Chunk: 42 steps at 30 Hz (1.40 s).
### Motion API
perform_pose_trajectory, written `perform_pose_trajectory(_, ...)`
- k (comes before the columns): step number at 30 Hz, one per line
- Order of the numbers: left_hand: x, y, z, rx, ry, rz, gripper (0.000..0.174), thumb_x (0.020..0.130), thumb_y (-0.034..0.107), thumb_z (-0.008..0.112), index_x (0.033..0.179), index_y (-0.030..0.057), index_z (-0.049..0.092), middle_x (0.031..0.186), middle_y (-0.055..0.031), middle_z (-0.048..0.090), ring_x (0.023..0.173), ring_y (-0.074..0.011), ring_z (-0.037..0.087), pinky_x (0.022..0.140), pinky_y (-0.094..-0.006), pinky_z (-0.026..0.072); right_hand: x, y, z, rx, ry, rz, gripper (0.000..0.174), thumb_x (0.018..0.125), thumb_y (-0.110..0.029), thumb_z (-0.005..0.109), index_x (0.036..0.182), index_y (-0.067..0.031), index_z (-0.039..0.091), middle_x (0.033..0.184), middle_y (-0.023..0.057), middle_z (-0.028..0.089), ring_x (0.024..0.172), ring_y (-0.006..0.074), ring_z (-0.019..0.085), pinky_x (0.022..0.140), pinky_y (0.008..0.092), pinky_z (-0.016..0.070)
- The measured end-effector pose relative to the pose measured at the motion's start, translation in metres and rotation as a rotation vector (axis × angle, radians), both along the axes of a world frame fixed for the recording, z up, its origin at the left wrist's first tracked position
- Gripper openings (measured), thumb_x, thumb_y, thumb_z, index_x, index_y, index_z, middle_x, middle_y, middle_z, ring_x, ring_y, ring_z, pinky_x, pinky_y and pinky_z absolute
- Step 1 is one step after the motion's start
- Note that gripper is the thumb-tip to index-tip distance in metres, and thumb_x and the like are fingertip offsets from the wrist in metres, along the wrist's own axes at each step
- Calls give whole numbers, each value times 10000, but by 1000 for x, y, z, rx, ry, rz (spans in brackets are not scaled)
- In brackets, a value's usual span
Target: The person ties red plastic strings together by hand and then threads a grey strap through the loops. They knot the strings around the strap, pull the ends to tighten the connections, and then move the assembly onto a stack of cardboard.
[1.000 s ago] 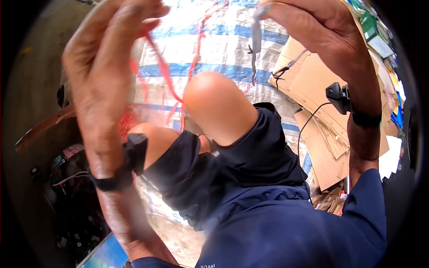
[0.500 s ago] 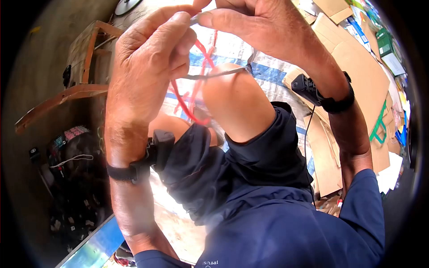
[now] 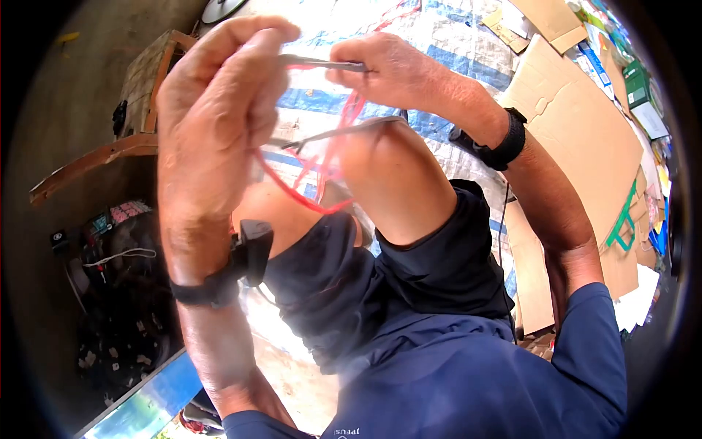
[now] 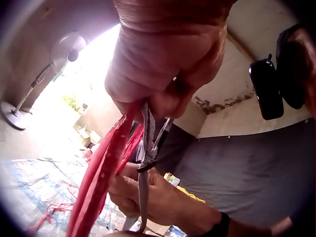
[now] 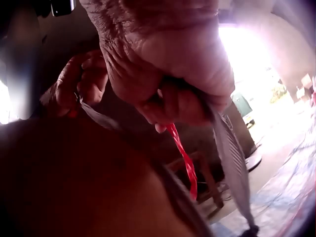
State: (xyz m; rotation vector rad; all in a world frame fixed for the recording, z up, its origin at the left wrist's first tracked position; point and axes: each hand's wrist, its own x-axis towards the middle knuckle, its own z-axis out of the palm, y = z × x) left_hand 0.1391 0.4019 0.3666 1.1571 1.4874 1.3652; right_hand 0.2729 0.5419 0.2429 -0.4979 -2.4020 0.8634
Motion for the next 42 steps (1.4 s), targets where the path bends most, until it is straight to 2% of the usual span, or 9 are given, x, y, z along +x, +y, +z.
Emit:
perform_pose_trajectory(2, -10, -9, 7, 10, -27, 29, 180, 1015, 146, 581, 1071, 3, 675, 636, 111, 361, 531, 6, 278, 470, -205, 173, 11, 18, -16, 38, 93, -13, 190, 953, -184, 651, 940, 2, 687, 666, 152, 601, 610, 204, 577, 594, 362, 469)
perform_pose_trajectory(10, -36, -39, -7, -59, 130, 102, 186, 1032, 106, 555, 1173, 13, 631, 645, 112, 330, 511, 10, 225, 442, -199, 155, 75, 67, -21, 206, 15, -104, 138, 967, -151, 651, 987, -22, 697, 715, 112, 649, 634, 180, 598, 581, 321, 473)
perform_pose_trajectory(14, -41, -39, -12, -15, 165, 170, 178, 1019, 114, 584, 1159, 31, 657, 648, 111, 341, 515, 10, 227, 449, -199, 154, 91, 69, -4, 245, -159, -104, 190, 989, -221, 651, 1033, -37, 668, 764, 84, 616, 696, 160, 572, 630, 311, 464)
perform_pose_trajectory(18, -57, -38, -14, 37, 69, 185, 187, 1017, 132, 598, 1163, 37, 666, 644, 104, 345, 517, 5, 220, 452, -199, 148, 114, 74, -6, 169, -159, -157, 220, 972, -237, 680, 1004, -24, 723, 775, 99, 688, 691, 162, 633, 589, 294, 485)
perform_pose_trajectory(21, -55, -36, -20, 38, 47, 189, 192, 1014, 130, 604, 1170, 36, 666, 639, 104, 342, 515, 1, 216, 448, -203, 143, 129, 71, -7, 26, -206, -168, 243, 955, -276, 707, 983, -36, 733, 732, 51, 648, 692, 115, 584, 605, 289, 467)
perform_pose_trajectory(32, -73, -34, -29, 96, -75, 256, 209, 1026, 126, 573, 1185, 15, 653, 619, 99, 321, 493, 3, 195, 434, -208, 145, 183, 64, -50, -93, -258, -241, 204, 960, -232, 705, 895, -39, 712, 680, 29, 609, 644, 99, 534, 573, 294, 436)
perform_pose_trajectory(36, -88, -41, -27, 120, -78, 228, 244, 1029, 130, 568, 1227, 2, 628, 643, 95, 317, 514, 3, 203, 446, -208, 150, 197, 60, -69, -219, -280, -328, 209, 969, -207, 693, 882, -18, 679, 666, -34, 480, 653, 63, 432, 586, 278, 391)
perform_pose_trajectory(40, -91, -50, -15, 163, -72, 200, 265, 1035, 118, 556, 1258, -16, 601, 689, 79, 335, 543, -4, 197, 457, -203, 154, 214, 64, -94, -364, -203, -367, 211, 974, -237, 692, 952, -29, 719, 679, -54, 488, 660, 55, 422, 587, 263, 386)
perform_pose_trajectory(42, -90, -54, -10, 177, -94, 168, 264, 1035, 108, 556, 1262, -19, 601, 705, 75, 344, 552, -8, 197, 460, -198, 157, 221, 65, -99, -374, -206, -397, 210, 979, -242, 686, 878, -63, 726, 668, -56, 528, 645, 66, 435, 587, 285, 387)
